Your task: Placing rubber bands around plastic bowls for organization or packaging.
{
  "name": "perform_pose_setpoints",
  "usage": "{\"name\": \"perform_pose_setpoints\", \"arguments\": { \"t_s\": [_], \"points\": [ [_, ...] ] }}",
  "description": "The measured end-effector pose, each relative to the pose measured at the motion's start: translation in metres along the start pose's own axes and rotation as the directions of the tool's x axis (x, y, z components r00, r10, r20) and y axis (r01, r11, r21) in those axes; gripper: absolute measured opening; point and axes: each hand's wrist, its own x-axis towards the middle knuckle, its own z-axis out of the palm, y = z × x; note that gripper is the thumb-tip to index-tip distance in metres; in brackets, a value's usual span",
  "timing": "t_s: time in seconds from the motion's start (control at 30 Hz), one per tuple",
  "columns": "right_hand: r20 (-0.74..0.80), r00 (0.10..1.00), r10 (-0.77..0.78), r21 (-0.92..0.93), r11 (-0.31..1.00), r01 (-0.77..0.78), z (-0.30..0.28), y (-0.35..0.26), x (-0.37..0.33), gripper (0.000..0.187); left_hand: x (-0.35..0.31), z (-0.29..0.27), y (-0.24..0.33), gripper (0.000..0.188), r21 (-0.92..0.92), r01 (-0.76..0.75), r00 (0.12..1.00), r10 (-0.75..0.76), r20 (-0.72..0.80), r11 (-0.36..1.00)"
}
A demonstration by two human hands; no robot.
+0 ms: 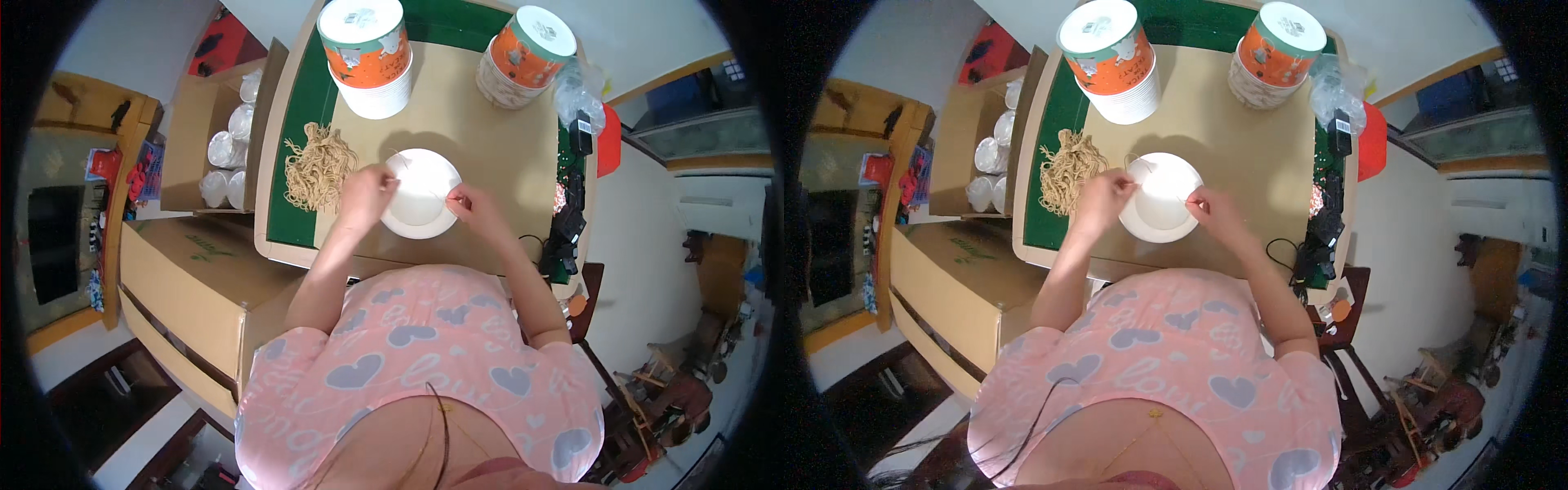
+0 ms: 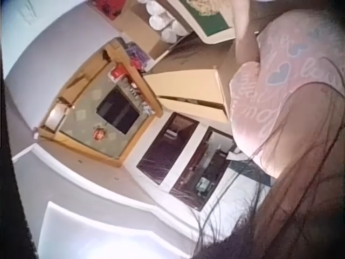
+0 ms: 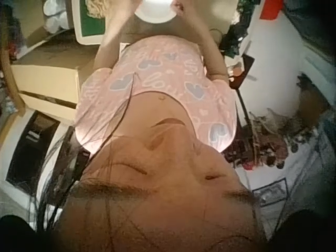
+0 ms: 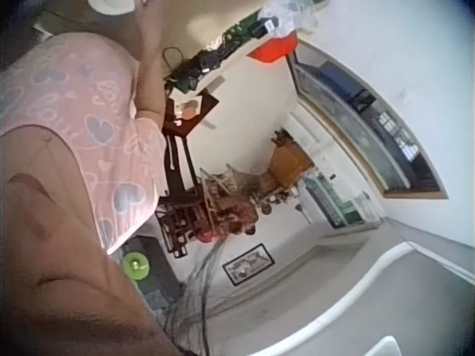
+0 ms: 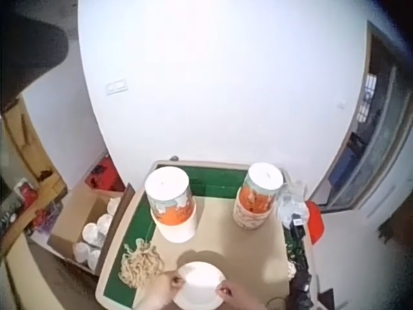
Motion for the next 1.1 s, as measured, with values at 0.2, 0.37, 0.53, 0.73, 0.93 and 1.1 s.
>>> {"name": "perform_pose_setpoints", "arguments": {
  "t_s": [0.2, 0.37, 0.53, 0.73, 0.93, 1.1],
  "points": [
    [-0.048, 0.987, 0.151, 0.428, 0.896, -0.117, 0.012, 0.012, -0.003, 0.013, 0.0, 0.096, 0.011, 0.031, -0.585, -0.111, 0.97, 0.216, 0.111, 0.803],
    [-0.138, 0.933, 0.332, 0.645, 0.745, -0.17, 0.016, 0.012, -0.007, 0.011, 0.001, 0.103, 0.022, 0.014, -0.722, 0.096, 0.971, 0.094, 0.218, 0.685],
    [-0.295, 0.904, 0.31, 0.618, 0.784, -0.068, -0.01, 0.01, -0.009, 0.012, 0.003, 0.096, 0.021, 0.009, -0.687, 0.062, 0.981, 0.083, 0.176, 0.724],
    [-0.086, 0.976, -0.201, 0.057, 0.977, 0.207, -0.032, -0.013, -0.009, 0.014, 0.001, 0.089, 0.031, 0.012, -0.614, -0.016, 0.975, 0.147, 0.164, 0.789],
    [-0.001, 0.975, -0.221, -0.08, 0.972, 0.221, -0.038, -0.018, -0.01, 0.008, -0.001, 0.085, 0.034, 0.011, -0.581, -0.031, 0.982, 0.133, 0.133, 0.813],
    [0.076, 0.981, -0.176, -0.251, 0.949, 0.19, -0.038, -0.018, -0.01, 0.012, -0.003, 0.085, 0.035, 0.011, -0.601, -0.055, 0.98, 0.159, 0.122, 0.797]
  ]
}}
